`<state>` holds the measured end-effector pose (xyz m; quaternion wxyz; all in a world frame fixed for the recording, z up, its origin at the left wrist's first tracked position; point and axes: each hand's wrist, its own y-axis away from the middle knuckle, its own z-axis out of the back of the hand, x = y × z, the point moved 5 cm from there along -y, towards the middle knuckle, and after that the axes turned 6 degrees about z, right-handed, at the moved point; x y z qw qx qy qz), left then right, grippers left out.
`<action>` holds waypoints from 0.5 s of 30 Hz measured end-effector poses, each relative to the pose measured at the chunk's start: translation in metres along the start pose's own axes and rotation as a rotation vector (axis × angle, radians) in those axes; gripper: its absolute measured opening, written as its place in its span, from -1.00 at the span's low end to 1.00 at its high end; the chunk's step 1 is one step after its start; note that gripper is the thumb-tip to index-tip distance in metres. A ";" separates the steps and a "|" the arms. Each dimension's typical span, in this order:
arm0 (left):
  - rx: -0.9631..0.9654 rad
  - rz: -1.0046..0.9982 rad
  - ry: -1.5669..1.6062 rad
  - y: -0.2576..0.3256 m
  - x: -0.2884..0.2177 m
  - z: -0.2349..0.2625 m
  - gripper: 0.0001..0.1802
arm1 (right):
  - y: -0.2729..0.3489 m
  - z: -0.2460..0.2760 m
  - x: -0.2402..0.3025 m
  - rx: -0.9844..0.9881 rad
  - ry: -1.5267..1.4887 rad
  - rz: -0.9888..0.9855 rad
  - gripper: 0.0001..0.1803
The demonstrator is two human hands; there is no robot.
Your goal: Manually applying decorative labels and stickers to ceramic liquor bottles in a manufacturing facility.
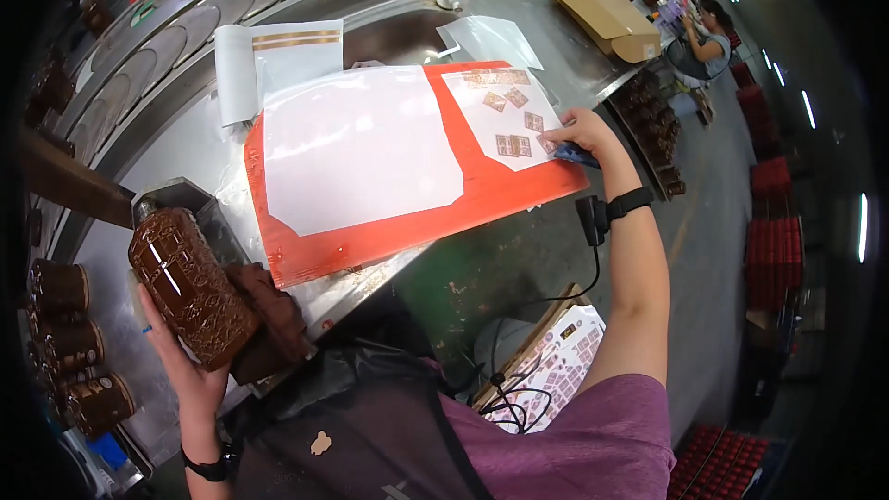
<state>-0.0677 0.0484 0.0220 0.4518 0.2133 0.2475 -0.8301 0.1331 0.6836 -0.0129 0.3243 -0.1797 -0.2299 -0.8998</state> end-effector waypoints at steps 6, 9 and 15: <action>0.005 0.020 0.064 0.001 0.002 -0.003 0.24 | -0.004 0.003 -0.031 0.026 -0.151 -0.086 -0.66; -0.005 0.000 0.056 0.002 0.005 -0.003 0.24 | -0.003 0.002 -0.032 0.049 -0.179 -0.095 -0.70; -0.005 -0.008 0.082 0.001 0.002 -0.002 0.23 | 0.005 0.004 -0.038 0.019 -0.228 -0.120 -0.70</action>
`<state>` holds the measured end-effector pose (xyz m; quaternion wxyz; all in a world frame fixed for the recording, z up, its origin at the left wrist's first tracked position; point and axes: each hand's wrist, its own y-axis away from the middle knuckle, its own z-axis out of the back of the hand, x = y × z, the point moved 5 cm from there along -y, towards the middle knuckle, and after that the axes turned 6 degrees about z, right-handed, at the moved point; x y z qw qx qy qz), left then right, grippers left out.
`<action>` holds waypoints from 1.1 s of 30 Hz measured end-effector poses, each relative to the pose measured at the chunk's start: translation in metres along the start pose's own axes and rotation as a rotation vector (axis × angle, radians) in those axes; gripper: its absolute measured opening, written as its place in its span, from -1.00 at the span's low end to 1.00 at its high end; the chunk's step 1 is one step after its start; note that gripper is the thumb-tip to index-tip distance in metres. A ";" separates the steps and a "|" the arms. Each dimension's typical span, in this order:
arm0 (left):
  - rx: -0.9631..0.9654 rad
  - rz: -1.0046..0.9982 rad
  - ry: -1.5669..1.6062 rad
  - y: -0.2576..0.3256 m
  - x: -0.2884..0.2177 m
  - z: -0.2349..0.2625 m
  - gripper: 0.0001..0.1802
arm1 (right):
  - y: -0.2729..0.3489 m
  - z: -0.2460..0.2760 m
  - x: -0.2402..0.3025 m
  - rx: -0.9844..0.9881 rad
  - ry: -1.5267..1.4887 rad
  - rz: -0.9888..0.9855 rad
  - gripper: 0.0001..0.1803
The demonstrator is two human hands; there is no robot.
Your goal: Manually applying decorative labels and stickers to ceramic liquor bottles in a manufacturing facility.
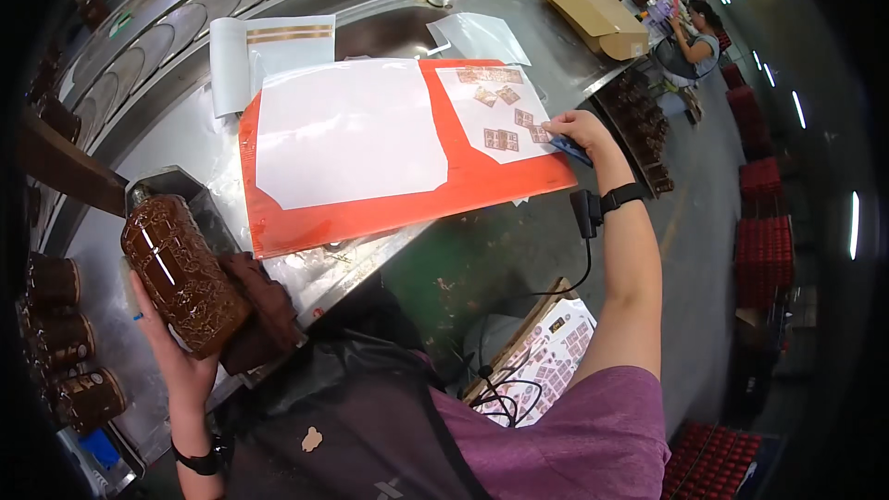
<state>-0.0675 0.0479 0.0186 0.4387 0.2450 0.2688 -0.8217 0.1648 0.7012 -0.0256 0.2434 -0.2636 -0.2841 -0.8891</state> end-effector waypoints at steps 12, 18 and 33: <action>0.005 0.026 -0.033 -0.004 -0.001 0.004 0.20 | -0.001 0.011 0.005 -0.028 0.189 0.093 -0.58; 0.041 -0.042 -0.100 -0.003 0.001 0.004 0.36 | -0.034 -0.032 0.156 -0.016 0.143 0.415 -0.62; 0.119 0.102 -0.146 0.034 0.033 0.035 0.42 | -0.200 -0.197 0.220 0.683 -0.058 0.126 -0.58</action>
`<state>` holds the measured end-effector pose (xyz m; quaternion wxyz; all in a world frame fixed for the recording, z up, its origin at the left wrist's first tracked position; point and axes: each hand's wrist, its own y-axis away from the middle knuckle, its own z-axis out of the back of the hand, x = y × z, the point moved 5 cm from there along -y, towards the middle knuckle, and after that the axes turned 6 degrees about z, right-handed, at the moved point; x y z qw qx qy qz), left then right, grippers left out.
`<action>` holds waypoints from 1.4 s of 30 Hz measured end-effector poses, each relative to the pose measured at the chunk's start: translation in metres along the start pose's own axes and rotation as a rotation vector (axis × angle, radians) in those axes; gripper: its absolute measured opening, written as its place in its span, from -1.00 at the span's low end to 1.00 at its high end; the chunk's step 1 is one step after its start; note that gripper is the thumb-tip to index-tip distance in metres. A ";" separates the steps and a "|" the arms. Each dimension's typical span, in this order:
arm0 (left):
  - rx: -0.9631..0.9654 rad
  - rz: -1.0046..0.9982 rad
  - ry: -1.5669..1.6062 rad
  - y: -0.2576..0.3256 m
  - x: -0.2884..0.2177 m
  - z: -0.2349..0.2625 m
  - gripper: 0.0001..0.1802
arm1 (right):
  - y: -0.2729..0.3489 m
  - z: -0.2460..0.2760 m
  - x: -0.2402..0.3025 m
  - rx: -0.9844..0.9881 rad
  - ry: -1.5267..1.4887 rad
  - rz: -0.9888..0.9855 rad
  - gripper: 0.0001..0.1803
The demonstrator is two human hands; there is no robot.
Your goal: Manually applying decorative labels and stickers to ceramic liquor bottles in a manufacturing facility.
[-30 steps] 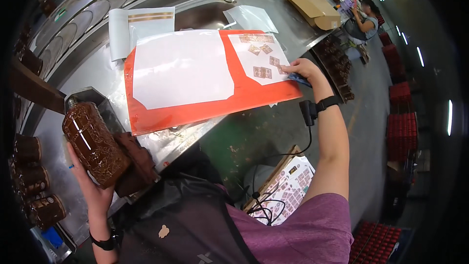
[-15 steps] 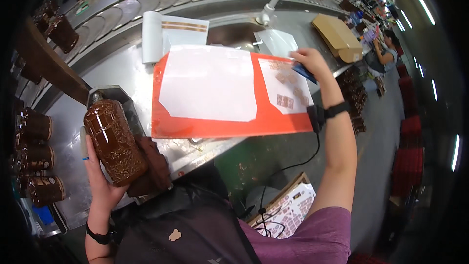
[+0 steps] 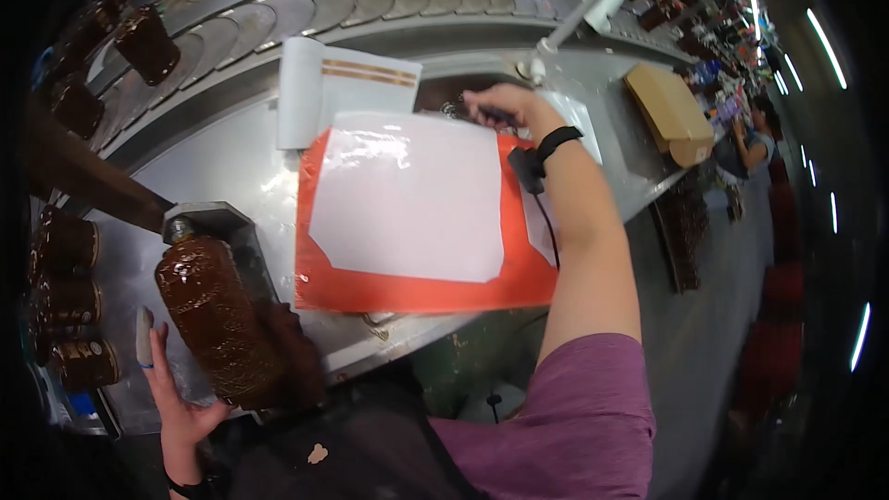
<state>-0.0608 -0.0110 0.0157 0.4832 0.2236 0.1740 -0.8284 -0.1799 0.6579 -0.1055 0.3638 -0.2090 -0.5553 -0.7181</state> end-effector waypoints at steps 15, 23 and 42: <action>-0.069 -0.663 -0.379 -0.024 -0.083 0.021 -0.34 | 0.245 0.023 -0.036 -0.321 0.311 0.177 -0.61; -0.124 -0.730 -0.428 -0.007 -0.122 0.028 -0.62 | 0.154 -0.129 0.094 -0.323 0.904 0.687 -0.66; -0.205 -0.762 -0.373 -0.008 -0.111 0.033 -0.67 | 0.116 -0.143 0.046 -0.173 0.813 0.604 -0.51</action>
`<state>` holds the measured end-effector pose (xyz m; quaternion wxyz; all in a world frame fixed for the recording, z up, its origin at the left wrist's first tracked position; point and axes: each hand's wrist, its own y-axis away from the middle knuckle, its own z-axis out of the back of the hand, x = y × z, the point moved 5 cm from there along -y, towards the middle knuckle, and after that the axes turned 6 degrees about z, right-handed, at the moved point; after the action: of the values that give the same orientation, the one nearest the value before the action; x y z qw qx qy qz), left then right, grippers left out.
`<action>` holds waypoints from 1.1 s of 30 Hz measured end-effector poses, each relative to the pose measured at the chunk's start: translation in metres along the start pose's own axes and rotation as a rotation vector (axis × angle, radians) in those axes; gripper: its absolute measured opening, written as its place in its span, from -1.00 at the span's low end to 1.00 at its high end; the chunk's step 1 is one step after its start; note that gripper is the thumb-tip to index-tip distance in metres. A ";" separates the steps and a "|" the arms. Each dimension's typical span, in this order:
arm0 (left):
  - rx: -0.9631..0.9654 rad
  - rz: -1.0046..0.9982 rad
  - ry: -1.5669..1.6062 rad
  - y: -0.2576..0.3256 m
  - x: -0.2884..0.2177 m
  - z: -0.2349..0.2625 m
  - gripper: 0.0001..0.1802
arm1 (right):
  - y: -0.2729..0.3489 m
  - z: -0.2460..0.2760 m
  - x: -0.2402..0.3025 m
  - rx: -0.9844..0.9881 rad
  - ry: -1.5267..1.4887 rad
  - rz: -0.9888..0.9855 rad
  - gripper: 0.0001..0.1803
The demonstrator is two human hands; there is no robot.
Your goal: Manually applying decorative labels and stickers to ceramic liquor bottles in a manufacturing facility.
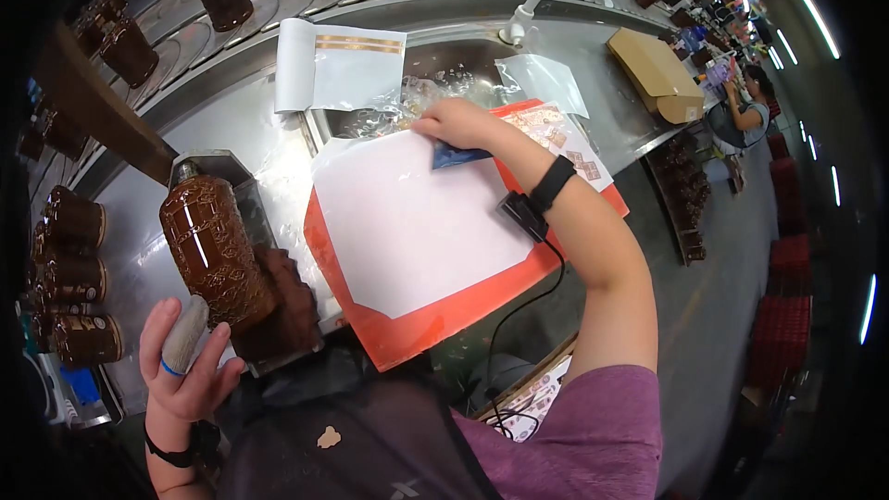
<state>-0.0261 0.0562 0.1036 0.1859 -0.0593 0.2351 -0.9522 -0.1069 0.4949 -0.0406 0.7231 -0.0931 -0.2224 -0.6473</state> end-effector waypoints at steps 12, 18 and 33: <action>0.009 0.070 0.001 0.016 0.009 0.003 -0.64 | -0.060 0.025 -0.169 0.011 0.230 -0.544 -0.43; 0.090 0.168 0.003 0.038 0.019 0.004 -0.64 | 0.011 0.072 -0.061 0.223 -0.960 -0.265 -0.57; 0.056 0.149 -0.021 0.036 0.032 -0.003 -0.63 | 0.265 0.079 -0.162 -0.258 -0.101 -0.801 -0.53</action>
<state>-0.0444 0.0151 0.0851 0.2604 -0.0466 0.2103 -0.9412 0.1261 0.7116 -0.0022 0.3848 -0.1206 -0.1931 -0.8945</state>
